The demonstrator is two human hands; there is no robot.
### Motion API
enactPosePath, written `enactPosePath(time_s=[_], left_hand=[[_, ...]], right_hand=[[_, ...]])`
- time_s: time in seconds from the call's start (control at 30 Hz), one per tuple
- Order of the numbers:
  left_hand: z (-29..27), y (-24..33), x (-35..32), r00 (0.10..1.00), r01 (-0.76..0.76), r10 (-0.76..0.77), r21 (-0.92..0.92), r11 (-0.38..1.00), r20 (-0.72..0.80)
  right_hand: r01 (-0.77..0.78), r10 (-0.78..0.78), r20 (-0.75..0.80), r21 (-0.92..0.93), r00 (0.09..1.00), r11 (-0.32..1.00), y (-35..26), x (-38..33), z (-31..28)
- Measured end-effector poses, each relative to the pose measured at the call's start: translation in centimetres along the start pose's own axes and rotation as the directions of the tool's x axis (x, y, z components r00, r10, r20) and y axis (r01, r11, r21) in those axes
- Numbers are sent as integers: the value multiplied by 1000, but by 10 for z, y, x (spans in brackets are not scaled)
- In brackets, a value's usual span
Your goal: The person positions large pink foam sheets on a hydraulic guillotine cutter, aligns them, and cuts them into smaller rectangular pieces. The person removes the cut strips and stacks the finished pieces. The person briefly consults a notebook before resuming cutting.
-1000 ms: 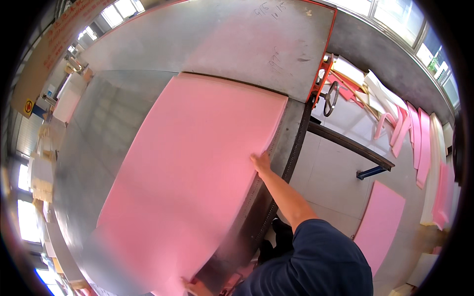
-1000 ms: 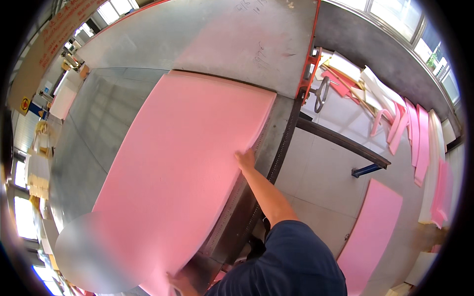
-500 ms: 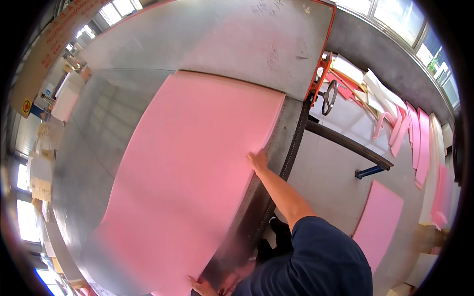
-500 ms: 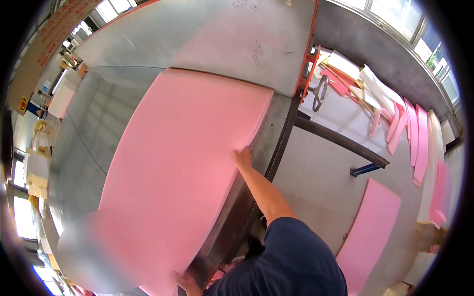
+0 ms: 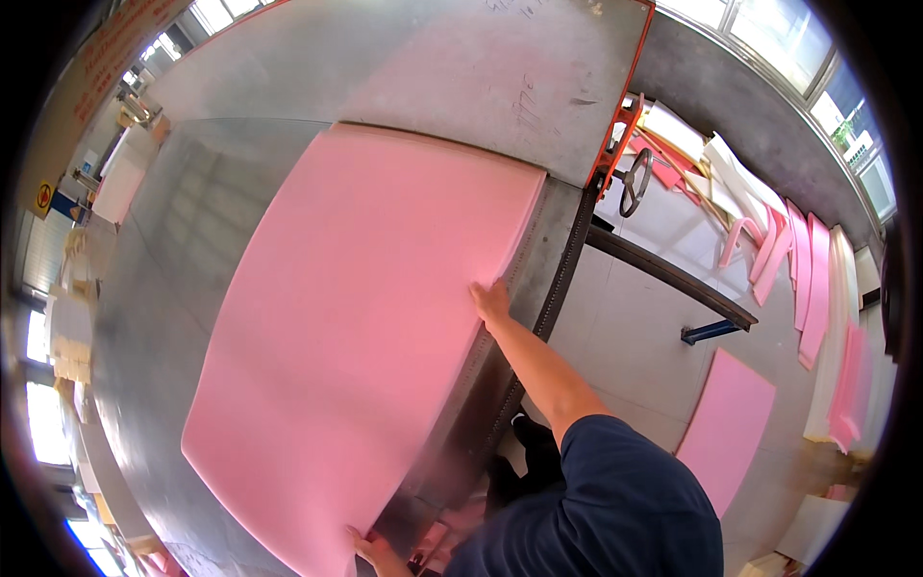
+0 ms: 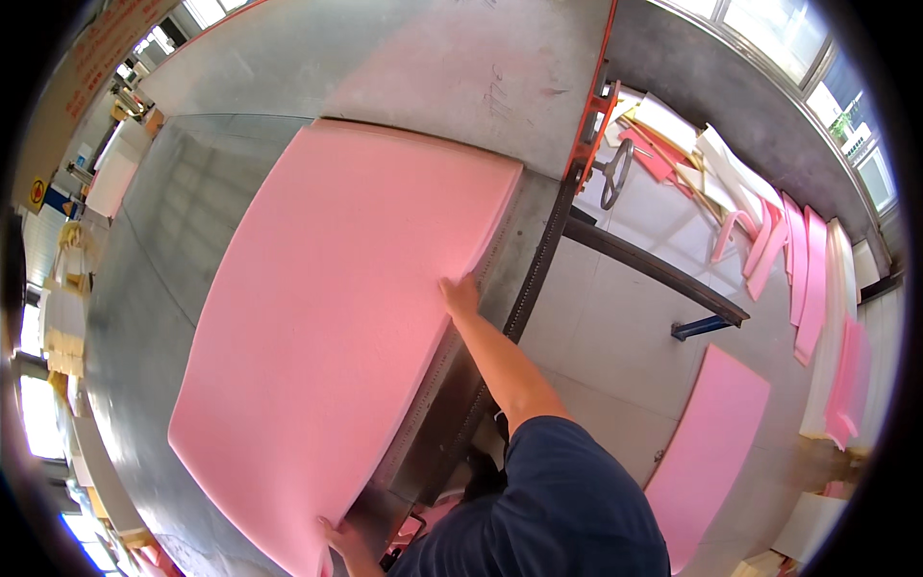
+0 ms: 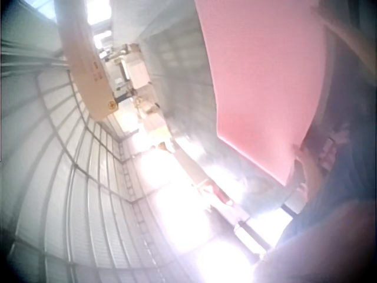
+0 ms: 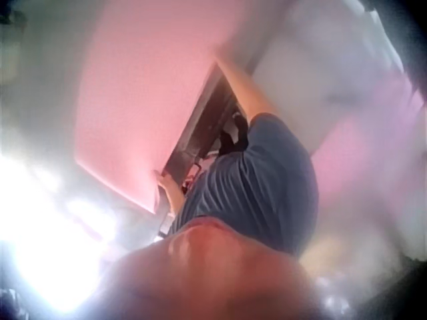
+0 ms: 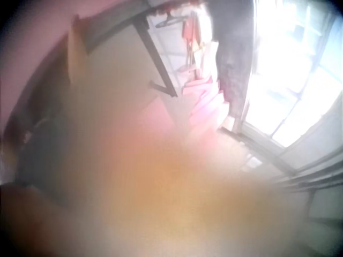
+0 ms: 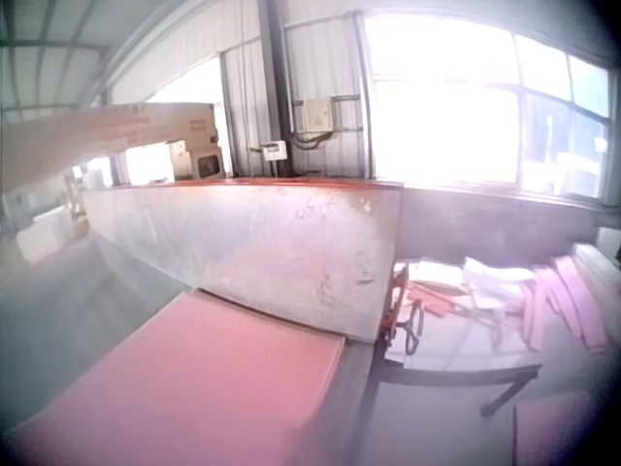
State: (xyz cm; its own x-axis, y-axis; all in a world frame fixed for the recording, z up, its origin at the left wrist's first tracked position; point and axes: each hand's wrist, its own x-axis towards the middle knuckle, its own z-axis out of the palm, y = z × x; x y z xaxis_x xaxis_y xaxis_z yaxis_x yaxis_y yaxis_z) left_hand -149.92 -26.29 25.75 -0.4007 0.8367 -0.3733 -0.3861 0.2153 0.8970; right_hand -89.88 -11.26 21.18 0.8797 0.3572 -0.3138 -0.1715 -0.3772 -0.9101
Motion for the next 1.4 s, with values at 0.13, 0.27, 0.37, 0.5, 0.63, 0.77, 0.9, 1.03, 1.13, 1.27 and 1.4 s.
enactPosePath(time_s=[0.13, 0.27, 0.37, 0.5, 0.63, 0.77, 0.9, 1.03, 1.13, 1.27, 1.4], left_hand=[[-2, 37, -3, 988, -87, 94, -63, 994, 118], [-54, 27, 10, 989, -144, 146, -52, 988, 33], [-80, 5, 38, 997, -13, -1, -173, 985, -78], [-108, -6, 61, 958, 85, -173, -352, 932, -228], [-88, -16, 68, 955, 138, -229, -404, 904, -186], [-127, -12, 111, 929, 118, -284, -539, 834, -236], [-152, 16, 107, 931, 16, -126, -304, 952, -344], [-125, 60, 86, 949, -71, -7, -235, 969, -316], [-181, 13, 102, 907, 93, -195, -273, 957, -374], [-205, 0, 108, 877, 172, -306, -352, 920, -370], [-236, -65, 97, 954, 133, -225, -392, 910, -196]], right_hand=[[63, -61, -18, 74, 998, 995, 15, -1, -6], [98, -104, 32, 136, 994, 986, 6, -35, 36], [79, -84, 33, 122, 996, 989, 8, -50, 73], [31, -54, 152, 153, 987, 988, 25, -60, 81], [46, -41, 24, -238, 999, 970, 54, -29, 50], [-65, 92, 181, -152, 979, 986, 30, -93, 77], [-120, 147, 170, -163, 974, 979, 29, -113, 62], [-93, 121, 129, -207, 984, 974, 8, -127, 72], [-51, 82, 79, -336, 993, 941, 16, -129, 77], [-22, 89, 145, -411, 985, 911, 48, -113, 98], [-51, 186, 248, -465, 951, 884, 126, -61, 110]])
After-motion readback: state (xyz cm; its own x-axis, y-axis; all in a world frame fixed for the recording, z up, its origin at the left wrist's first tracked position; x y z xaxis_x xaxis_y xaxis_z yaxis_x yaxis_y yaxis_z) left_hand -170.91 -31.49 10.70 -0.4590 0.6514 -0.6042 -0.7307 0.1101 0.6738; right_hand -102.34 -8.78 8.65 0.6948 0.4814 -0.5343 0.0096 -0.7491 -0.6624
